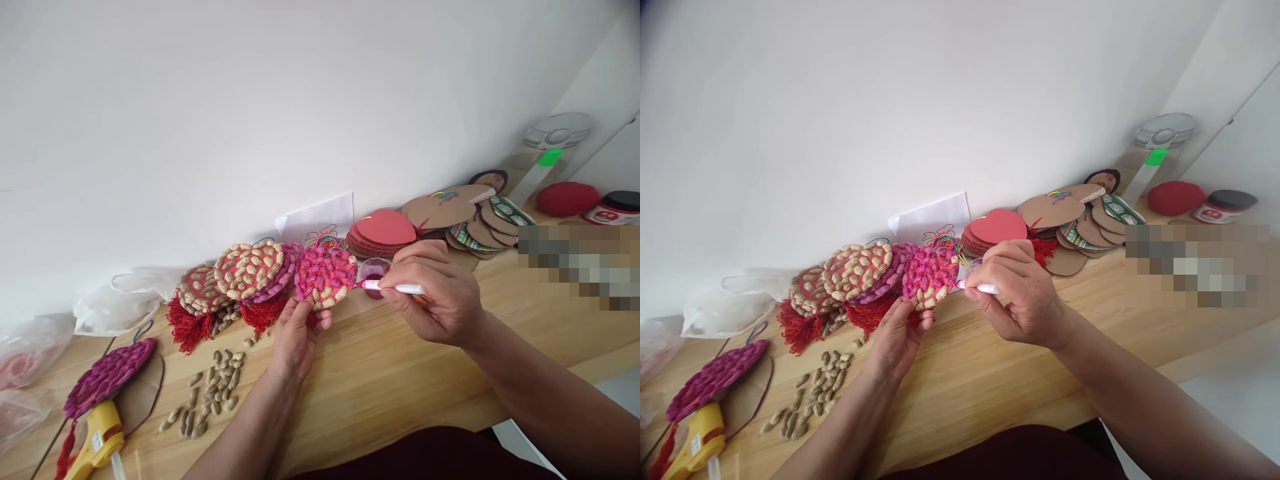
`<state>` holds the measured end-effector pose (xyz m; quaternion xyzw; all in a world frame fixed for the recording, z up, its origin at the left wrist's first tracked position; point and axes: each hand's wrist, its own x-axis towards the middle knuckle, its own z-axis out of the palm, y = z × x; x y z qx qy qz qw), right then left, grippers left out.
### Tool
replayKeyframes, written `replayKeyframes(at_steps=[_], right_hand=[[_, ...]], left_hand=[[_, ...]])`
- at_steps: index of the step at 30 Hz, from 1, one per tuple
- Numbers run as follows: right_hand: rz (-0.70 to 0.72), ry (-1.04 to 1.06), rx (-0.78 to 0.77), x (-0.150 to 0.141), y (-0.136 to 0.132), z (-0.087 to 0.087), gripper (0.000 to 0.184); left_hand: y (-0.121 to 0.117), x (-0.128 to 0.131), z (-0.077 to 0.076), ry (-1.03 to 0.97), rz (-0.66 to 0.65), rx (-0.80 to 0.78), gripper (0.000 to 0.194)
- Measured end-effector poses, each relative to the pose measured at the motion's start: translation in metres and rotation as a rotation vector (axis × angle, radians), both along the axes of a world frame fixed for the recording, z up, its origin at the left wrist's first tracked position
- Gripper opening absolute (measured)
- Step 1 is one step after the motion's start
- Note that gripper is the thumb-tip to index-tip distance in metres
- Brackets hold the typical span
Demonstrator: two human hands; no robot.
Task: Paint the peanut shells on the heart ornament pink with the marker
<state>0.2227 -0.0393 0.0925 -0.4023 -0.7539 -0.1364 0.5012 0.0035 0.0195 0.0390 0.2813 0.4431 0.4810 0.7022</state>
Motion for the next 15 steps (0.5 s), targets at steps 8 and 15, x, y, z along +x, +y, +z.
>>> replayKeyframes(at_steps=[8, 15], right_hand=[[0.024, -0.012, -0.027, -0.0012, -0.0005, 0.0000, 0.007], [-0.008, 0.124, 0.003, 0.0083, -0.0005, 0.0018, 0.012]], left_hand=[[0.0002, 0.0001, -0.0002, 0.001, -0.005, -0.007, 0.021], [0.0023, 0.0006, 0.0012, -0.019, 0.006, -0.047, 0.014]])
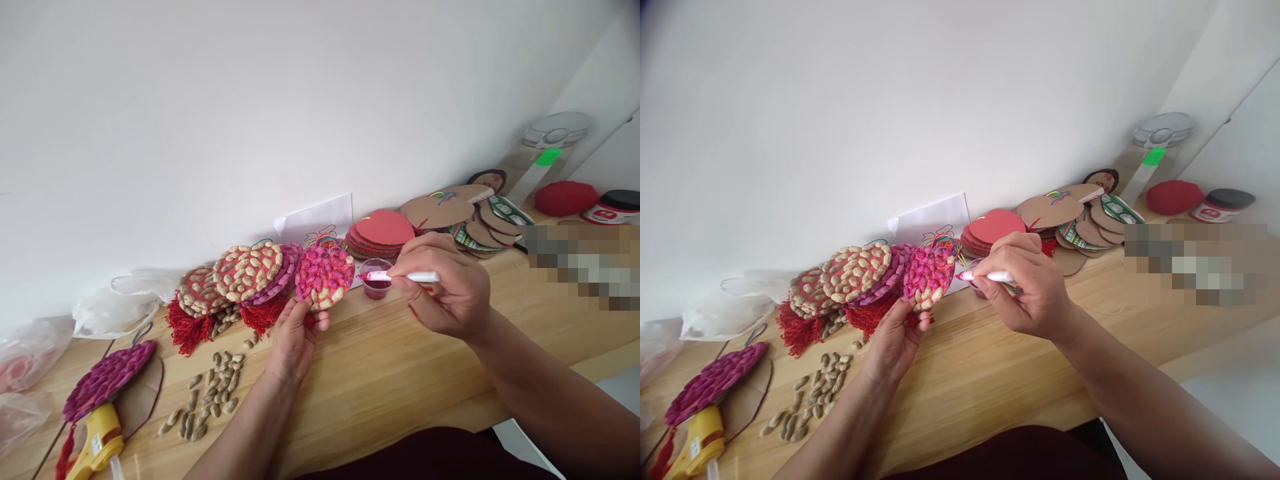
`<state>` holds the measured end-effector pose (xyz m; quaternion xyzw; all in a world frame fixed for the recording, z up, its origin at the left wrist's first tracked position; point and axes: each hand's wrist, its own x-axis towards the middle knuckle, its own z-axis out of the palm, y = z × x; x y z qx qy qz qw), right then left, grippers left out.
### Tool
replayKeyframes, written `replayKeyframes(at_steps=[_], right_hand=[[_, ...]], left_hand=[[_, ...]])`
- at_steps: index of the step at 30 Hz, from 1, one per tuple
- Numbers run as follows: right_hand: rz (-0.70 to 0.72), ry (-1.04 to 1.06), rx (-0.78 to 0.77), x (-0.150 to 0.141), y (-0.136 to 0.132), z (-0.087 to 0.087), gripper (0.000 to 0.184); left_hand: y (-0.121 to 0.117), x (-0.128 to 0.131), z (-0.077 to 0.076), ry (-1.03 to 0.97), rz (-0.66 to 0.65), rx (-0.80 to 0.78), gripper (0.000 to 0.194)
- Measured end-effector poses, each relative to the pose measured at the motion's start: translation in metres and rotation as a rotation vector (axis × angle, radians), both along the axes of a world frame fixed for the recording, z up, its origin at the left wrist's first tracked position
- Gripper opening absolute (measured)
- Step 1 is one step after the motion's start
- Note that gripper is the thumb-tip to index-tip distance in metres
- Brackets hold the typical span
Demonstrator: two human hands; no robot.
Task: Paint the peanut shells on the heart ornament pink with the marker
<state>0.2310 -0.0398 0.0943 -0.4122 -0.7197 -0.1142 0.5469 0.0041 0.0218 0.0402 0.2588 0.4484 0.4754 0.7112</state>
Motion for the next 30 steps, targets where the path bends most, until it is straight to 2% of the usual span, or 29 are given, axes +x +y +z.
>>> replayKeyframes(at_steps=[3, 7, 17, 30], right_hand=[[0.124, 0.170, -0.109, 0.0028, 0.0004, -0.0020, 0.013], [0.232, 0.281, -0.225, 0.0036, 0.0028, -0.0067, 0.012], [0.237, 0.422, -0.304, 0.0029, 0.0029, -0.0046, 0.005], [0.214, 0.388, -0.311, 0.0049, 0.0026, -0.0080, 0.007]], left_hand=[[-0.0004, 0.0004, 0.0021, -0.004, -0.016, -0.015, 0.012], [-0.0011, 0.0002, 0.0025, -0.008, -0.035, -0.021, 0.011], [-0.0001, -0.0006, 0.0007, -0.018, -0.031, -0.025, 0.003], [0.0012, -0.0014, -0.0024, -0.014, -0.020, -0.025, 0.005]])
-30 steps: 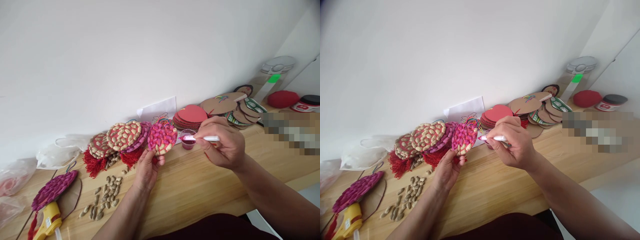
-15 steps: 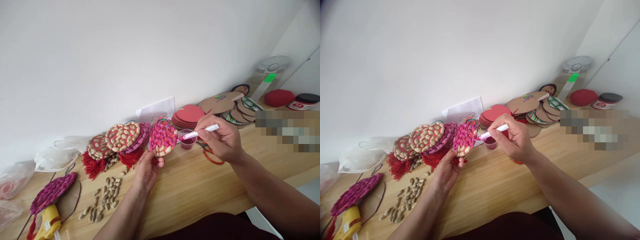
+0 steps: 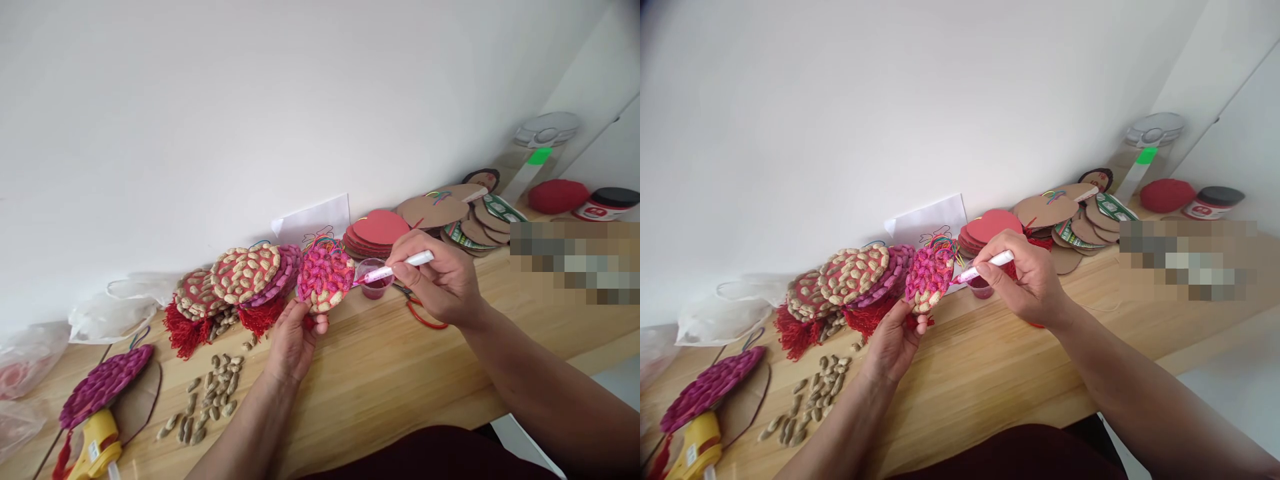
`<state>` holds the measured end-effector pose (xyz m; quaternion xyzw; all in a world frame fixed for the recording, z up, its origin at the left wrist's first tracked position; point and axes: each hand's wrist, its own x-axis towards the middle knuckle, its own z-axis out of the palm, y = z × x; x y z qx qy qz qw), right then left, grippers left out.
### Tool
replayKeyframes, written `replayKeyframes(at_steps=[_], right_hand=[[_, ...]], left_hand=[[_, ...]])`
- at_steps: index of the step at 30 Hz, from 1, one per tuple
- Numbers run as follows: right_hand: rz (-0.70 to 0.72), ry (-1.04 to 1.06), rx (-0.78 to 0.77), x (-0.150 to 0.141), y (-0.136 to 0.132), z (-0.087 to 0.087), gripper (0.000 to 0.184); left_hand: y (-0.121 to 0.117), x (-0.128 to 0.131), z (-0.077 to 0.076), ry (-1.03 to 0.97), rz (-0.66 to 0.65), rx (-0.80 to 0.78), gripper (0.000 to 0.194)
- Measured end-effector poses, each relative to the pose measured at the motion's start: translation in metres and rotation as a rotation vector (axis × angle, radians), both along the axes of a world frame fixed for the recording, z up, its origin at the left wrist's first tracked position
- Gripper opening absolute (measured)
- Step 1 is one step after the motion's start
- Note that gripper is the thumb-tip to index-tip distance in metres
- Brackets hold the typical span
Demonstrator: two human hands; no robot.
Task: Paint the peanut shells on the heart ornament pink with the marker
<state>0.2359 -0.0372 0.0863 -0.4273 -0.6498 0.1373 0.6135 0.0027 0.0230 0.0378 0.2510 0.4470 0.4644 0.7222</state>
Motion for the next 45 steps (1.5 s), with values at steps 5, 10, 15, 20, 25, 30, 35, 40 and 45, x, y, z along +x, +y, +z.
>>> replayKeyframes(at_steps=[5, 10, 15, 20, 25, 30, 35, 40, 45], right_hand=[[-0.019, -0.026, 0.027, -0.0002, -0.0001, -0.0012, 0.009], [0.000, -0.055, 0.038, -0.0009, 0.0007, -0.0019, 0.010], [-0.103, -0.003, 0.066, 0.0010, 0.0021, 0.0015, 0.008], [-0.143, -0.106, 0.098, 0.0031, 0.0035, 0.0005, 0.008], [-0.169, -0.176, 0.100, 0.0037, 0.0046, -0.0002, 0.009], [-0.220, -0.161, 0.119, 0.0054, 0.0054, -0.0017, 0.007], [-0.175, -0.191, 0.088, 0.0028, 0.0040, 0.0010, 0.007], [-0.299, -0.317, 0.124, 0.0024, 0.0049, 0.0005, 0.006], [-0.313, -0.278, 0.124, 0.0061, 0.0048, 0.0005, 0.006]], left_hand=[[-0.0006, 0.0003, -0.0003, 0.006, 0.004, 0.020, 0.011], [0.0004, -0.0005, -0.0010, 0.019, -0.016, 0.045, 0.020], [0.0004, -0.0019, -0.0039, 0.050, -0.040, 0.132, 0.029], [-0.0006, -0.0029, -0.0048, 0.090, -0.029, 0.196, 0.035], [-0.0009, -0.0034, -0.0046, 0.107, -0.049, 0.245, 0.036], [-0.0018, -0.0043, -0.0035, 0.146, -0.033, 0.309, 0.038], [-0.0020, -0.0049, -0.0013, 0.196, -0.019, 0.377, 0.036], [-0.0009, -0.0066, -0.0005, 0.264, 0.011, 0.443, 0.032], [0.0010, -0.0089, 0.0006, 0.319, 0.052, 0.506, 0.031]])
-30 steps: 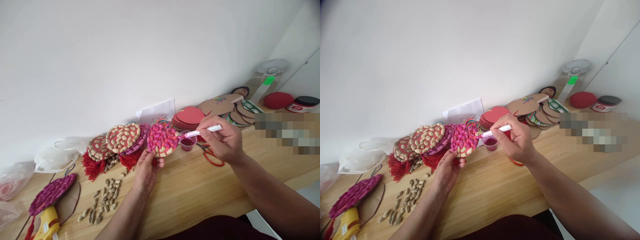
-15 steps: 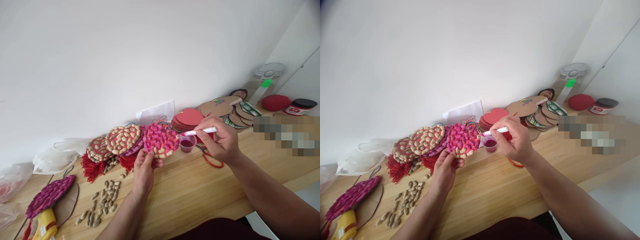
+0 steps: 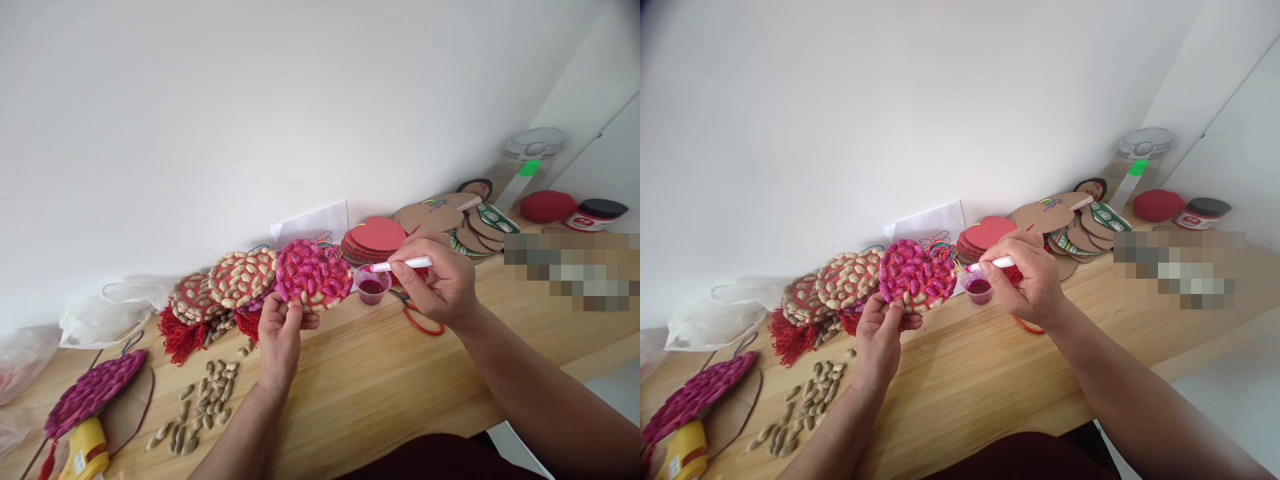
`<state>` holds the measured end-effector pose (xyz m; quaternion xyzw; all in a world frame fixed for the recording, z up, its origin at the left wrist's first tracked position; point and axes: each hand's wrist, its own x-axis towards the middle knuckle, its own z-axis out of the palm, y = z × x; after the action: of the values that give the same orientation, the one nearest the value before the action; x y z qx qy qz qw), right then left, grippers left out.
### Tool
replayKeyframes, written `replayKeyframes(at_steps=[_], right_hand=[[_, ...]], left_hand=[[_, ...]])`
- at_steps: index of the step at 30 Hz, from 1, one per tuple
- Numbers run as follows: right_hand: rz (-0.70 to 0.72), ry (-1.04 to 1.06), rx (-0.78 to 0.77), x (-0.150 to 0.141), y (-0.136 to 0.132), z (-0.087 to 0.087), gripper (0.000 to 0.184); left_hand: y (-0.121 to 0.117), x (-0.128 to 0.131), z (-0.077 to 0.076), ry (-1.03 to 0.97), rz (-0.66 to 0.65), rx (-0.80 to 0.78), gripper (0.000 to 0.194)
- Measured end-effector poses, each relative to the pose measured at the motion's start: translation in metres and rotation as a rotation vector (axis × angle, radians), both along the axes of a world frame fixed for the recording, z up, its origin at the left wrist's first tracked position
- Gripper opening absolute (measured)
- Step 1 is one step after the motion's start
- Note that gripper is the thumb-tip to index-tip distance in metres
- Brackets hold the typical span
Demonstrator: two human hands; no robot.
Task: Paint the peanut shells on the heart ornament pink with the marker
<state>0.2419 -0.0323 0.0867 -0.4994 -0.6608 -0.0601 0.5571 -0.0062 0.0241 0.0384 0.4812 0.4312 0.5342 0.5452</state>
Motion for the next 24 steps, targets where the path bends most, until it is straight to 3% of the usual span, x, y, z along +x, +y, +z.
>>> replayKeyframes(at_steps=[5, 11, 24], right_hand=[[-0.060, -0.095, -0.124, 0.002, 0.004, 0.003, 0.011], [-0.107, -0.154, -0.288, 0.003, 0.010, -0.005, 0.006], [-0.126, -0.193, -0.344, 0.002, 0.018, -0.016, 0.007]], left_hand=[[0.002, -0.002, 0.001, 0.021, 0.006, 0.054, 0.028], [0.001, 0.000, 0.004, 0.046, 0.020, 0.058, 0.031], [0.002, 0.000, 0.001, 0.071, 0.031, 0.061, 0.032]])
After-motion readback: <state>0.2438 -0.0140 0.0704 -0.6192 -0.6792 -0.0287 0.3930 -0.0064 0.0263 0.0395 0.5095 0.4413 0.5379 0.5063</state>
